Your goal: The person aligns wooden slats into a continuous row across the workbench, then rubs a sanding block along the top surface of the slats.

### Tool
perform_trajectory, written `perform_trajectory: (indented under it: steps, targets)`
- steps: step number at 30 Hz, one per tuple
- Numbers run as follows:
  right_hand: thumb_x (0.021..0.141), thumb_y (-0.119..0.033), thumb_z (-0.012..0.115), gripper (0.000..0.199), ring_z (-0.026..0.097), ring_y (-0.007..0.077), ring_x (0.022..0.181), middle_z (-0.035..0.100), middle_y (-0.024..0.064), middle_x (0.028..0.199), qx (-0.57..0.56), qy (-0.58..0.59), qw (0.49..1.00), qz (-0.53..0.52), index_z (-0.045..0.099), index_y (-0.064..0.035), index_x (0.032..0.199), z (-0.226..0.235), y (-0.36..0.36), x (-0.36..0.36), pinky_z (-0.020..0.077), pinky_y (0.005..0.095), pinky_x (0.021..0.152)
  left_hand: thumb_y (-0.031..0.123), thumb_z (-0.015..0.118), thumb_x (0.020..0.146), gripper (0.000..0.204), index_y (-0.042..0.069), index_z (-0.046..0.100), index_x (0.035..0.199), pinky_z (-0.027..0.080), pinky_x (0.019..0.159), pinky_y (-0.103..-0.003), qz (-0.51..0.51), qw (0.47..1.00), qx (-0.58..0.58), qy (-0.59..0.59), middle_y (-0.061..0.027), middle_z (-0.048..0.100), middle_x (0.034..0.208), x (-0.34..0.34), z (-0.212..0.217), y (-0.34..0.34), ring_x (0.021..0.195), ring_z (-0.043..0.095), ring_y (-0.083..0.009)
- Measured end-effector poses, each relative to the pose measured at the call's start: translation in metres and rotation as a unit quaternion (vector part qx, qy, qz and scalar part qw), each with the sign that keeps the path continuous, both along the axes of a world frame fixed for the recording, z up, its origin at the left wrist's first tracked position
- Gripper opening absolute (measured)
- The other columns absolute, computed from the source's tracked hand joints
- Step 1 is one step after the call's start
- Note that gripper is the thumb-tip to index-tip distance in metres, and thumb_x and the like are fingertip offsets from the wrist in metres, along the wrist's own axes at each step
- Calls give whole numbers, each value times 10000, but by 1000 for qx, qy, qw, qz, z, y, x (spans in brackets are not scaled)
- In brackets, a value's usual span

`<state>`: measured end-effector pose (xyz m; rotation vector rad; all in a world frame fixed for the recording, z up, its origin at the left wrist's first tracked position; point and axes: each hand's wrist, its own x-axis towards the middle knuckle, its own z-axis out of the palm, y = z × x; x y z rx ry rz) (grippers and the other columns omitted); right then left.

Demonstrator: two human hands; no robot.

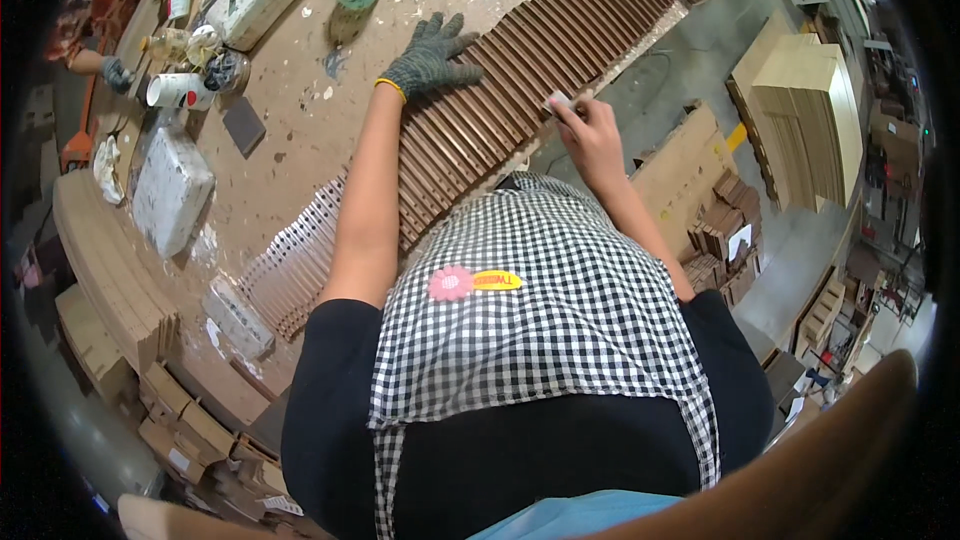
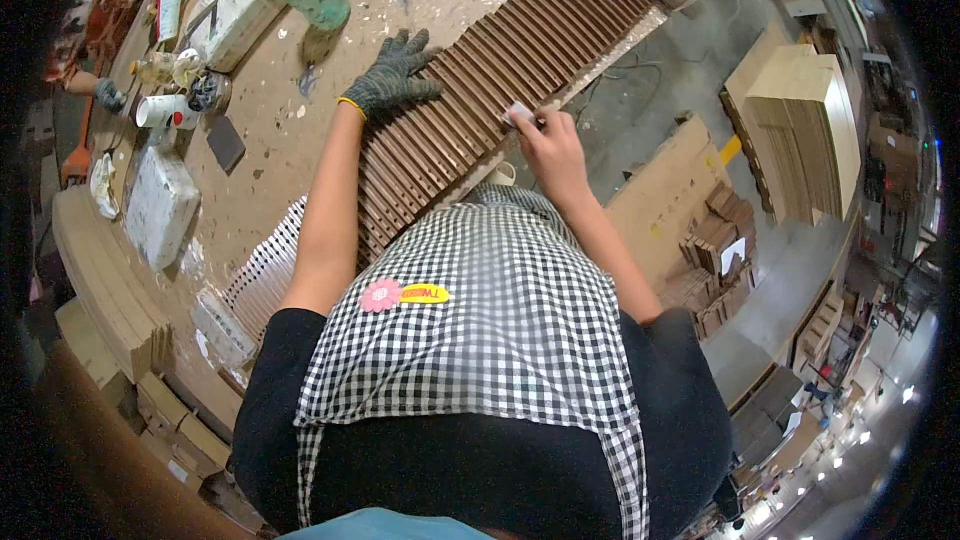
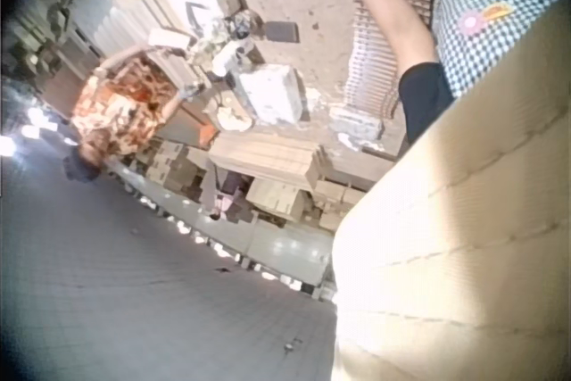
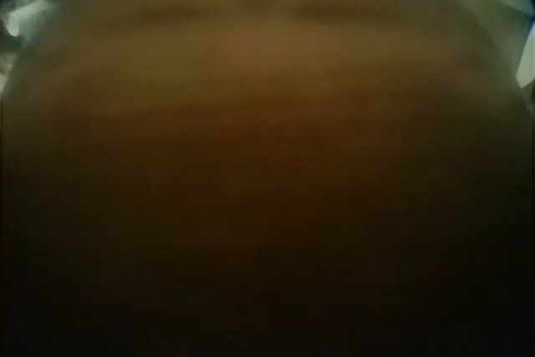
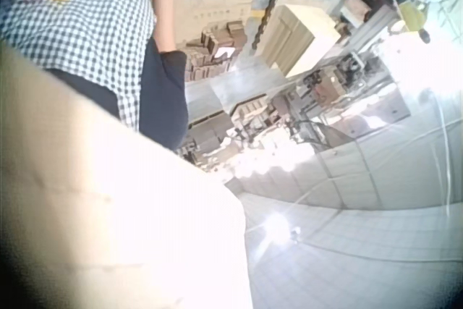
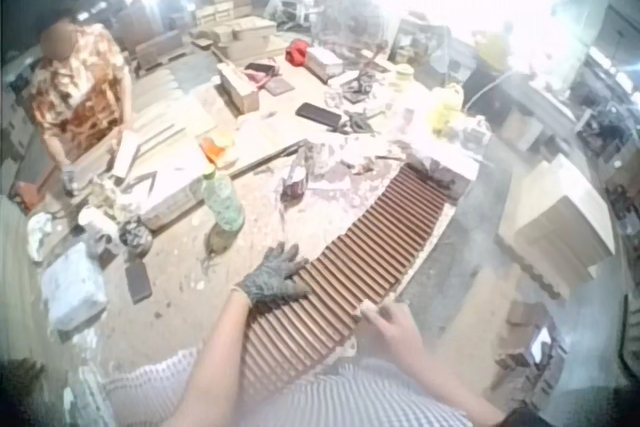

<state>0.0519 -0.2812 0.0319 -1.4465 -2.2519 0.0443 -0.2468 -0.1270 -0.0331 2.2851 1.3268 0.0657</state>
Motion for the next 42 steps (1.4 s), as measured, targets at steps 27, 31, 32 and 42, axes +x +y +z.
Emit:
perform_trajectory:
  steps: [27, 31, 32, 42]
  targets:
    - [811, -22, 714, 421, 573, 314, 996, 591, 125, 1094, -26, 17, 998, 53, 691, -153, 1210, -3, 0, 2, 516, 392, 854, 774, 595, 816, 924, 234, 419, 1545, 97, 1257, -506, 24, 999, -8, -31, -139, 198, 1670, -9, -10, -10, 1541, 74, -418]
    - [814, -48, 691, 439, 562, 341, 1056, 585, 156, 1134, 34, -18, 996, 79, 665, -147, 1242, -30, 50, -40, 498, 430, 916, 801, 564, 810, 908, 287, 419, 1544, 46, 1260, -510, 19, 1000, 4, -21, -133, 168, 1678, -7, -17, -21, 1545, 51, -411]
    - [805, -54, 687, 450, 561, 334, 1050, 584, 151, 1154, 49, -32, 995, 81, 662, -146, 1245, -34, 66, -51, 498, 420, 914, 807, 554, 811, 908, 288, 419, 1544, 37, 1261, -507, 18, 999, 5, -40, -131, 160, 1680, -6, -18, -22, 1546, 45, -409]
    - [815, -61, 686, 385, 550, 296, 1002, 585, 106, 1088, -2, -47, 987, 152, 712, -169, 1184, -16, 114, -78, 503, 387, 890, 802, 546, 825, 910, 270, 408, 1550, 66, 1261, -499, 56, 998, 8, -41, -110, 158, 1684, -4, -21, -21, 1543, 52, -414]
